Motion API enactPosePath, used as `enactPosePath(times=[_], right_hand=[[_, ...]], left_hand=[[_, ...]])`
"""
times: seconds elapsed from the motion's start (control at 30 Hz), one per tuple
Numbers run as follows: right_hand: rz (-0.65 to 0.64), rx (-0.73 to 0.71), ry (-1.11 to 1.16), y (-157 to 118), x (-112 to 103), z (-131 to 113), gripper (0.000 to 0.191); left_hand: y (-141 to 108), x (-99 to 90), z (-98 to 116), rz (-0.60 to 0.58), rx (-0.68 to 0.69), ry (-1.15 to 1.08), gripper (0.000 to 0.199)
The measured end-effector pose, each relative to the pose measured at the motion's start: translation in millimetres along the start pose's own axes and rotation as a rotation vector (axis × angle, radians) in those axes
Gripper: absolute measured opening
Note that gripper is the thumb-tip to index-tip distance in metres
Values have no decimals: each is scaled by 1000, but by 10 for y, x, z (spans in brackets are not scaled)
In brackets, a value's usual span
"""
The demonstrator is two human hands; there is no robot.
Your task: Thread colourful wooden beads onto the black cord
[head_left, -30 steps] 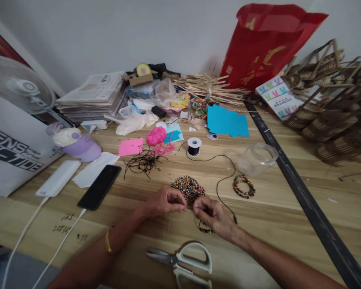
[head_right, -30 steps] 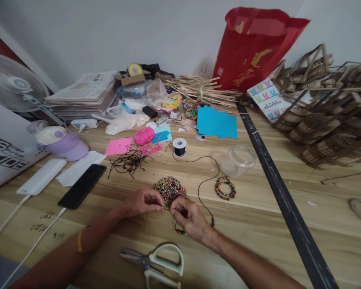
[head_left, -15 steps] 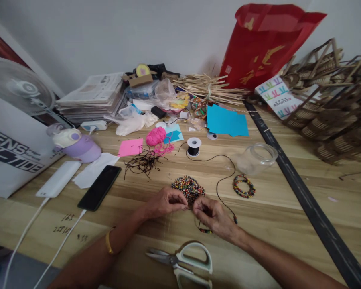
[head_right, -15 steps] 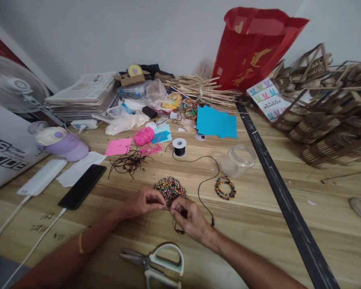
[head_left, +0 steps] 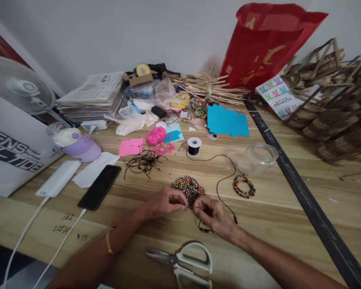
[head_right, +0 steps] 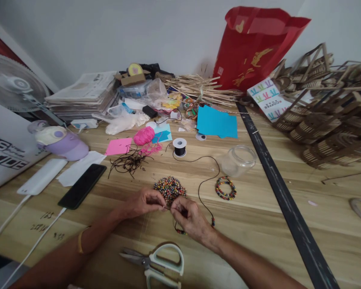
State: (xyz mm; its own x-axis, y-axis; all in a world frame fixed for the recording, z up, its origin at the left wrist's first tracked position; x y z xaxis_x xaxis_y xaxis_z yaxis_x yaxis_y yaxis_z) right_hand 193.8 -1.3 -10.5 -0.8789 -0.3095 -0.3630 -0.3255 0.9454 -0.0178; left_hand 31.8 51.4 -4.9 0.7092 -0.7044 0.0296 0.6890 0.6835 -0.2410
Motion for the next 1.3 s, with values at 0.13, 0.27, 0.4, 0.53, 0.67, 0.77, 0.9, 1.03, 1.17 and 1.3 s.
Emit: enactPosePath(times=[0.13, 0.27, 0.4, 0.53, 0.67, 0.77, 0.9, 1.03, 1.17, 1.3], right_hand=[[5, 1, -2, 0, 2, -6, 25], [11, -3, -13, 2, 1, -8, 26], [13, -9, -18, 2, 3, 1, 27], [7, 0, -2, -3, 7, 10, 27], [0, 0, -1, -2, 5, -1, 25], [-10, 0, 1, 1, 8, -11, 24], [-8, 2, 15, -1, 8, -17, 24], [-7, 8, 11, -5, 6, -16, 25], [-9, -4, 14, -4, 6, -21, 25], [-20, -16, 4, 0, 11, -28, 24]], left_hand=[[3, 3, -7, 3, 7, 12, 16], [5, 6, -9, -1, 10, 32, 17], [3, 14, 15, 1, 21, 49, 16], [2, 23, 23, -7, 19, 44, 16], [3, 23, 18, -9, 15, 39, 16], [-1, 26, 21, -10, 8, 51, 16], [-9, 38, 28, -22, 26, 72, 15], [-9, 49, 18, -33, 52, 100, 15], [-5, 62, 21, -37, 54, 117, 14], [-6, 76, 47, -45, 38, 121, 15]])
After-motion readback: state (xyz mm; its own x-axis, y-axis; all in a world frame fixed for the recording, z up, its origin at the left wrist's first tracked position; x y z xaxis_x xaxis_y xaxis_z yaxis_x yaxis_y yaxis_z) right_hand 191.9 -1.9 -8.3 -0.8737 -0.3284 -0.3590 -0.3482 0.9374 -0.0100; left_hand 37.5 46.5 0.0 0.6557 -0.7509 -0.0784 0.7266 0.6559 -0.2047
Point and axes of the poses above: each hand's wrist, its own y-axis towards the middle knuckle, its own x-axis out of the palm, z = x × y, the point moved 4 cm from there along y, towards the middle knuckle, and after that the axes turned 10 degrees about -y, right-handed, at the moved point
